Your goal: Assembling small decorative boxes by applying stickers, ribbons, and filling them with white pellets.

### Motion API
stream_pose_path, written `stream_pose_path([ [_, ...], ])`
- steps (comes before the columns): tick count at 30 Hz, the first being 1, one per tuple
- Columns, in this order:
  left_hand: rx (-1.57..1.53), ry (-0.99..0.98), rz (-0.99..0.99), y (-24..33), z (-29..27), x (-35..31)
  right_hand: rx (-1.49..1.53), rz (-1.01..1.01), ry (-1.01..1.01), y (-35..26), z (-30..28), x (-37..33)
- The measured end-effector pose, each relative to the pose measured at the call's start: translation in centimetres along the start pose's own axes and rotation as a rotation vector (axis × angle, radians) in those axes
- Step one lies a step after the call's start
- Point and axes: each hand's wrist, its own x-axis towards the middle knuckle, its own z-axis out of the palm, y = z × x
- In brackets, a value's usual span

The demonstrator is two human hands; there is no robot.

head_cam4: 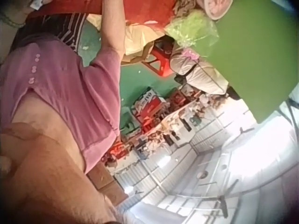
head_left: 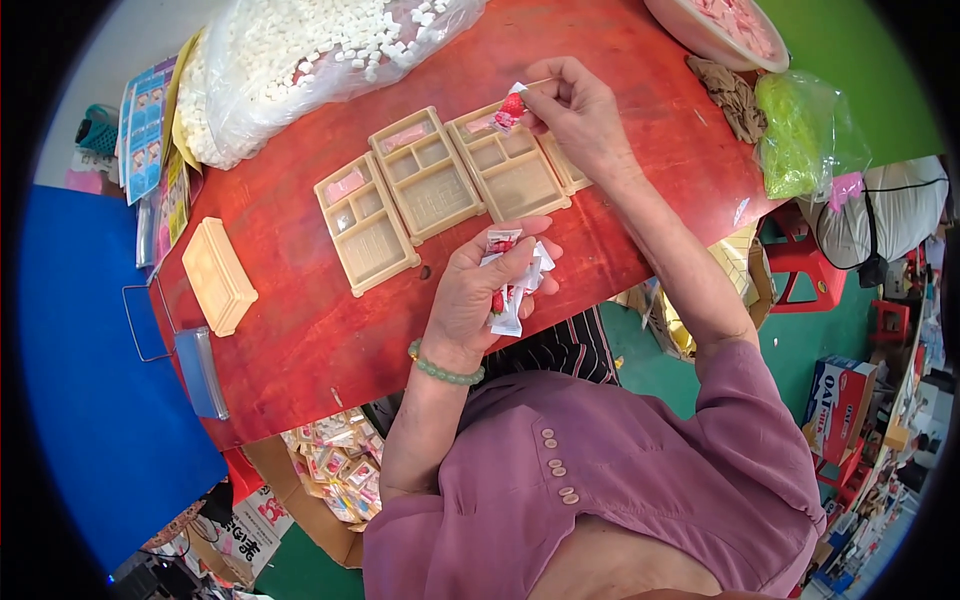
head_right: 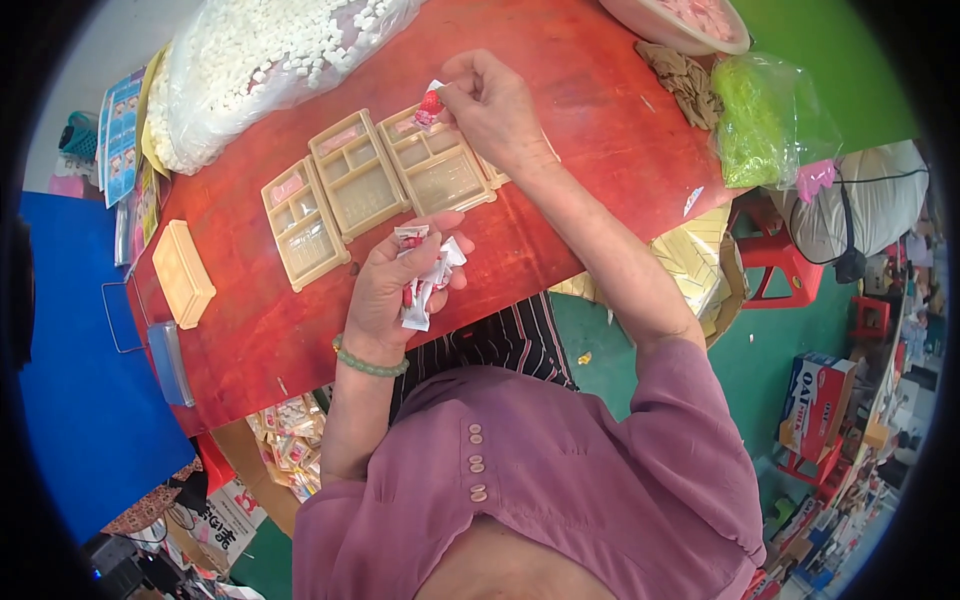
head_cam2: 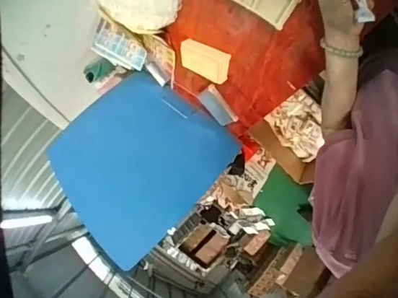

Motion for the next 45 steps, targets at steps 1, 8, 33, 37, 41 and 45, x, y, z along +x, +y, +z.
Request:
stream_pose_path([
  [1, -0.001, 0.0, 0.0, 0.0, 0.0, 0.0, -0.069, -0.042, 0.03, 0.2, 0.5, 0.1],
  [8, -0.01, -0.014, 0.01, 0.1, -0.5, -0.4, -0.164, 0.01, 0.052, 1.6, 2.7, 0.5],
  [33, -0.049, -0.008, 0.032, 1.0, -1.4, -1.6, -0.998, -0.568, 0.11, 0.1, 2.8, -2.1],
  [37, -0.063, -0.013, 0.029, 0.9, -1.3, -1.4, -1.044, -0.537, -0.068, 0.9, 2.4, -1.9],
  [41, -0.049, -0.012, 0.036, 0.9, -1.5, -1.4, -1.181, -0.526, -0.094, -0.1, 2.7, -2.6],
  [45, -0.041, -0.017, 0.044, 0.8, -1.6, -1.3, -1.255, -0.58, -0.111, 0.0, 2.5, -2.8],
])
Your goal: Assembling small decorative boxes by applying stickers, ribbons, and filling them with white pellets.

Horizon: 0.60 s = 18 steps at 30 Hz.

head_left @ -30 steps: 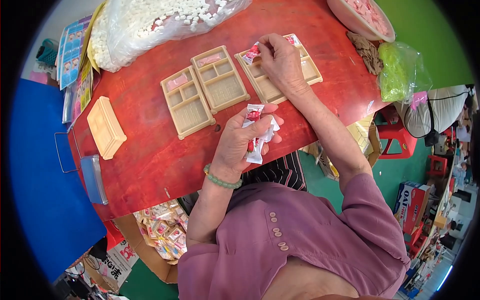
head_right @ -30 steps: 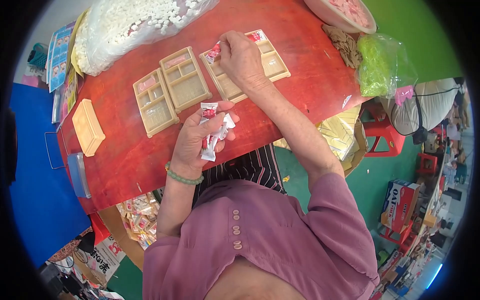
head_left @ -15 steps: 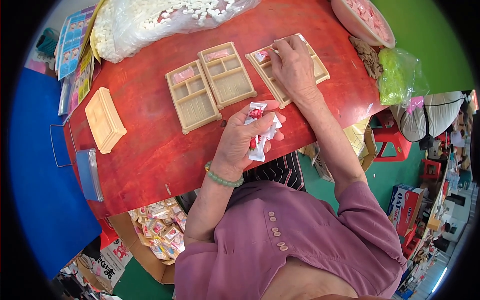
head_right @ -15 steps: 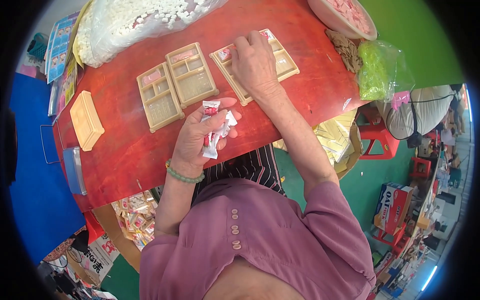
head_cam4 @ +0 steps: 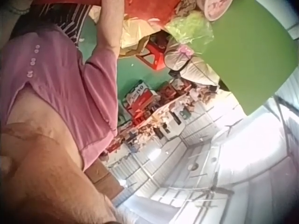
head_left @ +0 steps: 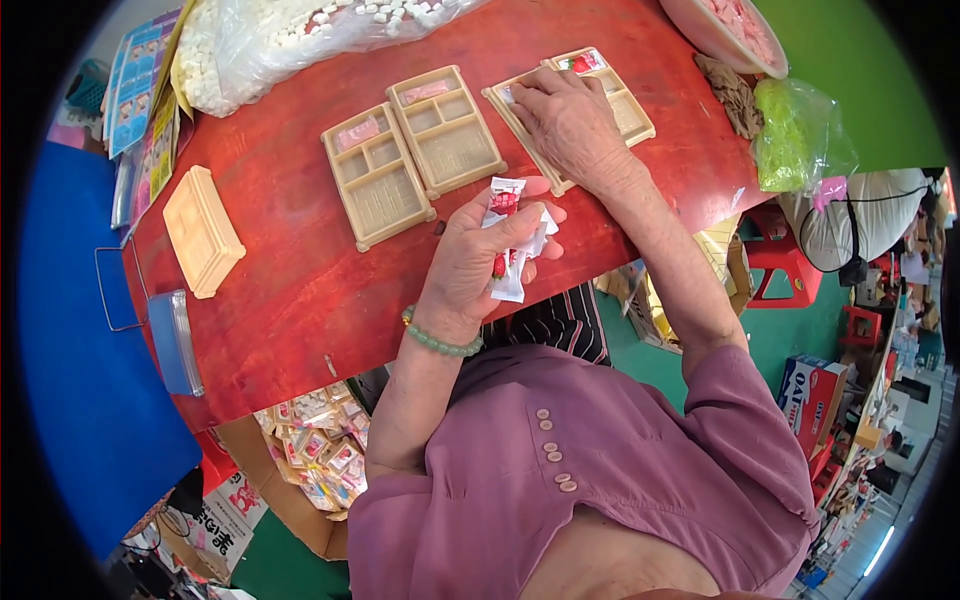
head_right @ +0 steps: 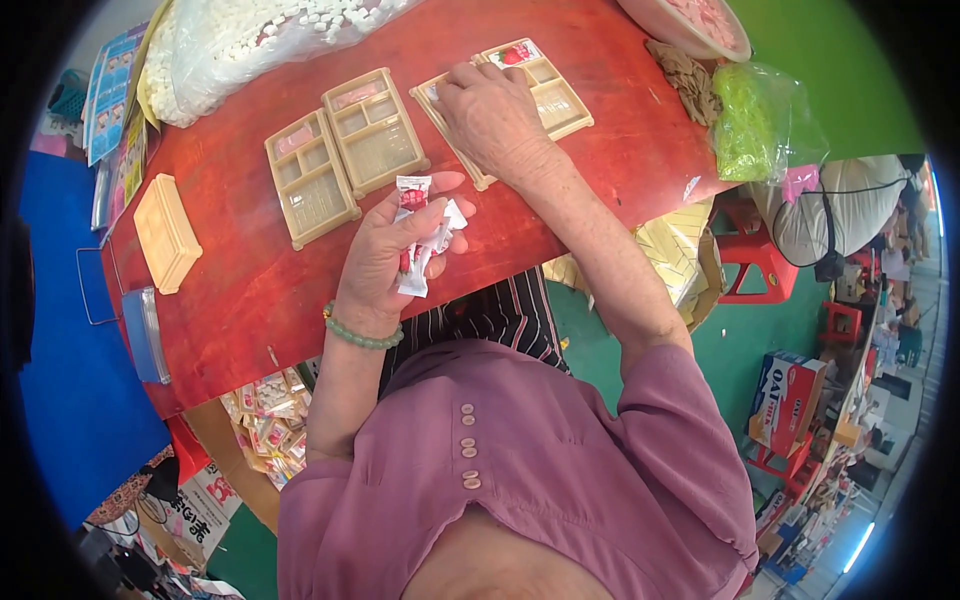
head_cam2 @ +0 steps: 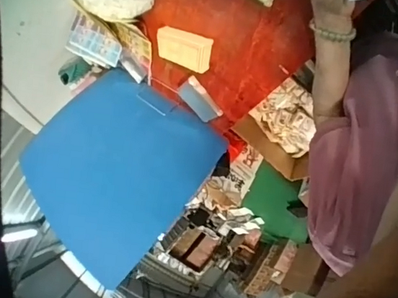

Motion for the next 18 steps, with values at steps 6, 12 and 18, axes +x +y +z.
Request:
stream_pose_path([
  [6, 0.053, 0.024, -0.007, 0.1, 0.3, -0.7, 0.452, -0.042, -0.031, -1.6, -5.2, -1.1],
  [12, 0.182, 0.007, 0.013, -0.1, 0.2, -1.3, 0.815, -0.003, -0.467, -4.1, -8.5, -1.5],
  [18, 0.114, 0.022, 0.008, 0.4, 0.0, -2.2, 1.12, 0.201, -0.343, -3.5, -6.0, -0.8],
])
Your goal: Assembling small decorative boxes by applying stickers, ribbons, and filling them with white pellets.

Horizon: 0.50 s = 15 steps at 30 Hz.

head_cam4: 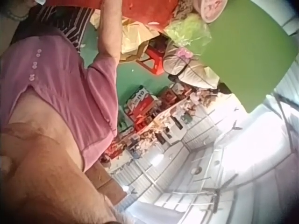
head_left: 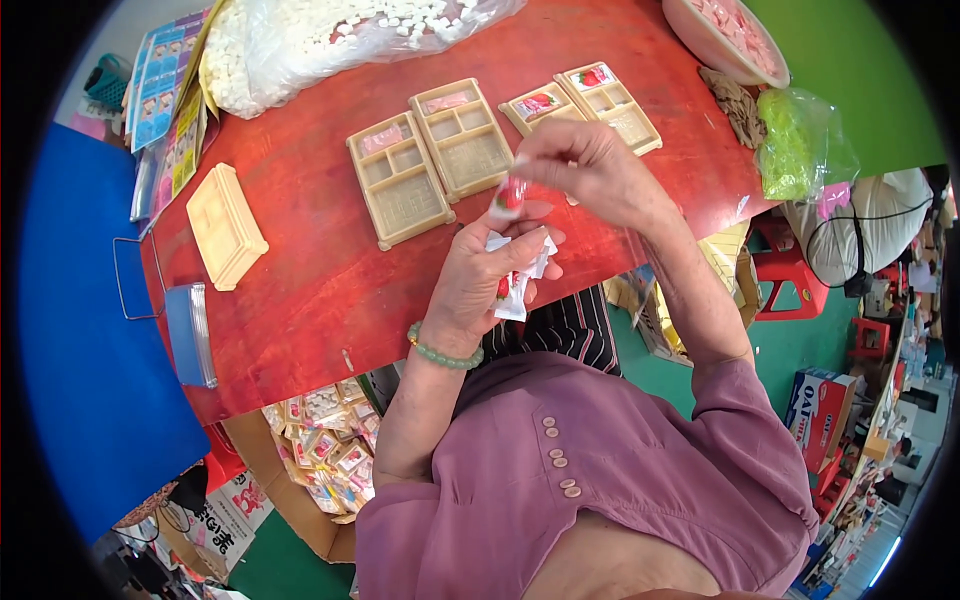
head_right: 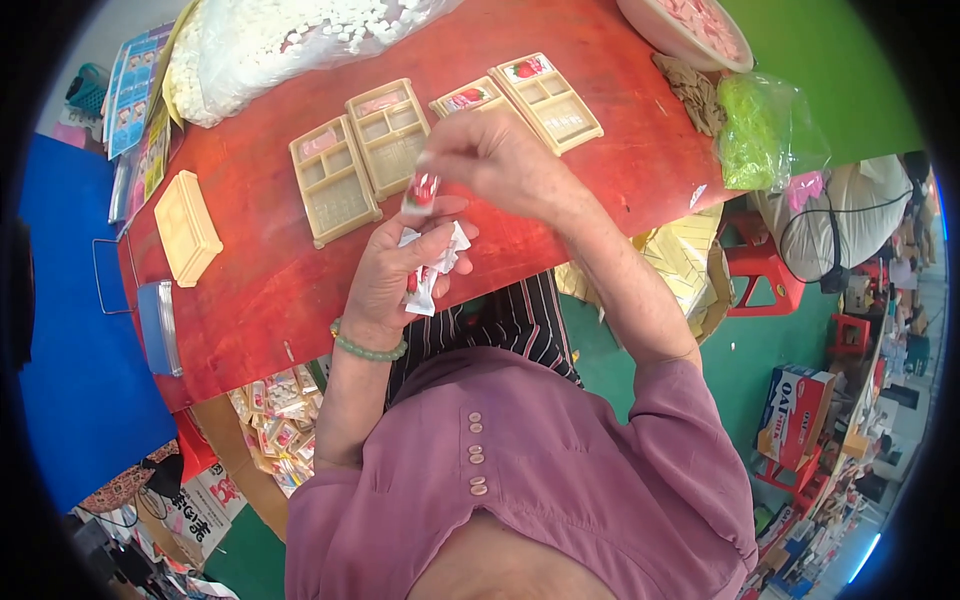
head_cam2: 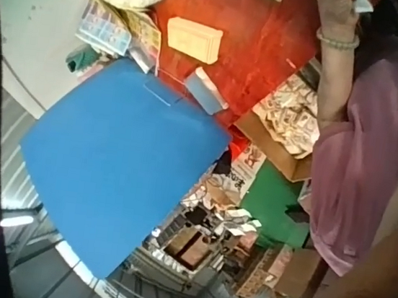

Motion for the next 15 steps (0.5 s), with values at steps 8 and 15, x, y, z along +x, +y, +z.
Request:
stream_pose_path([
  [8, -0.15, -0.057, 0.043, 0.5, -1.6, -0.8, 0.067, 0.063, 0.252, 3.8, -0.5, 5.1],
  [15, -0.17, -0.02, 0.077, 0.3, -1.5, -1.4, -0.147, -0.147, 0.289, 5.1, 0.5, 8.2],
])
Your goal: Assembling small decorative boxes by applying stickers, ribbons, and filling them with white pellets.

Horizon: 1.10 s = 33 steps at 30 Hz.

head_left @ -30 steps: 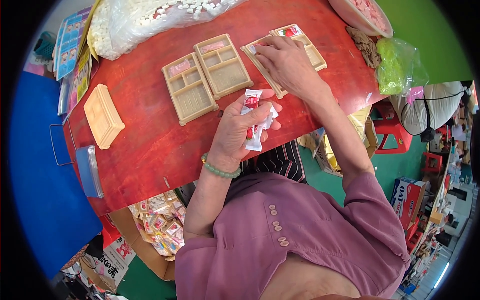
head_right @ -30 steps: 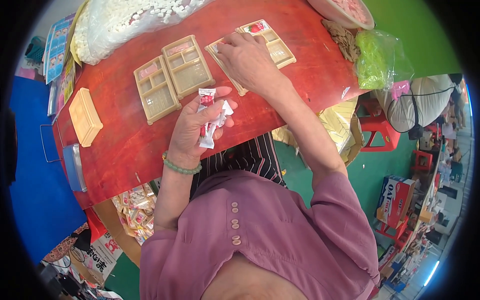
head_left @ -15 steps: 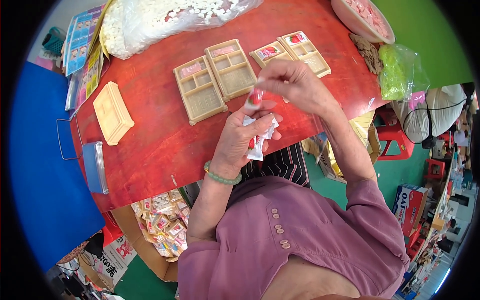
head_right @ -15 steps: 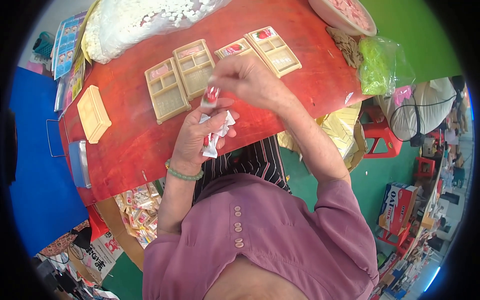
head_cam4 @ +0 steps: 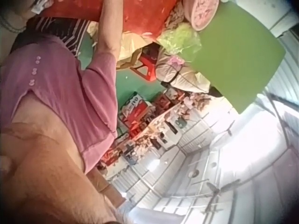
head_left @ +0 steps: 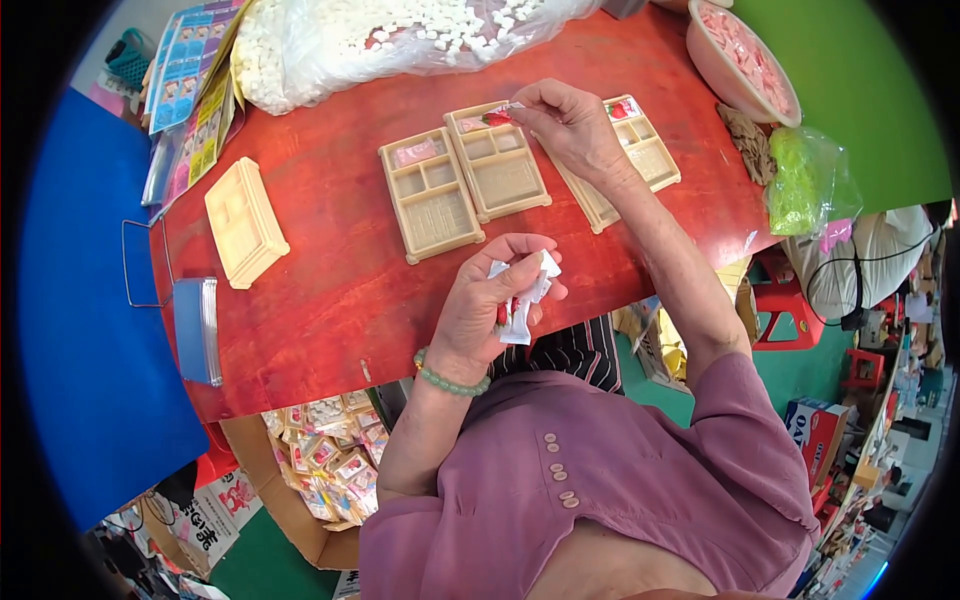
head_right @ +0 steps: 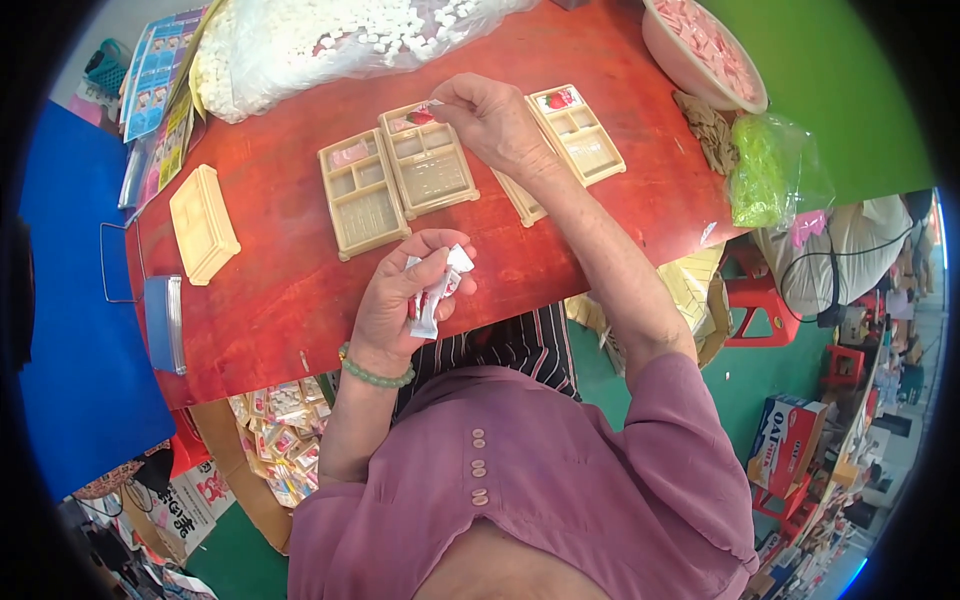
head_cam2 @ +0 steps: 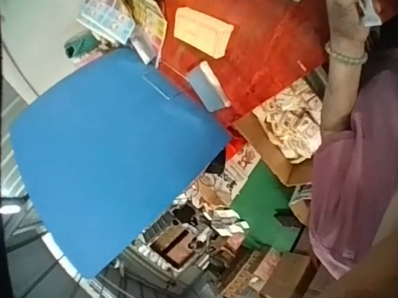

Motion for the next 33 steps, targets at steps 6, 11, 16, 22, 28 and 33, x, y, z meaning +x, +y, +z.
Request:
stream_pose_path([
  [6, 0.019, 0.02, -0.019, 0.3, -0.2, -0.6, 0.098, 0.179, 0.056, 0.7, 0.7, 1.7],
  [11, 0.045, 0.063, -0.009, 0.2, 0.0, -0.7, 0.102, 0.196, 0.108, 1.6, 1.9, 2.0],
  [16, 0.022, 0.121, 0.049, 0.0, 0.0, -0.7, -0.037, 0.187, 0.189, 1.6, 3.1, 1.9],
  [22, -0.021, 0.152, 0.075, 0.0, -0.3, -0.7, -0.236, 0.156, 0.195, -0.5, 3.5, 1.2],
  [28, -0.057, 0.171, 0.093, -0.1, -0.3, -0.8, -0.663, -0.279, 0.253, -1.4, 3.5, 0.2],
  [33, -0.052, 0.175, 0.095, -0.1, -0.3, -0.8, -0.702, -0.197, 0.068, -0.5, 3.7, 0.3],
])
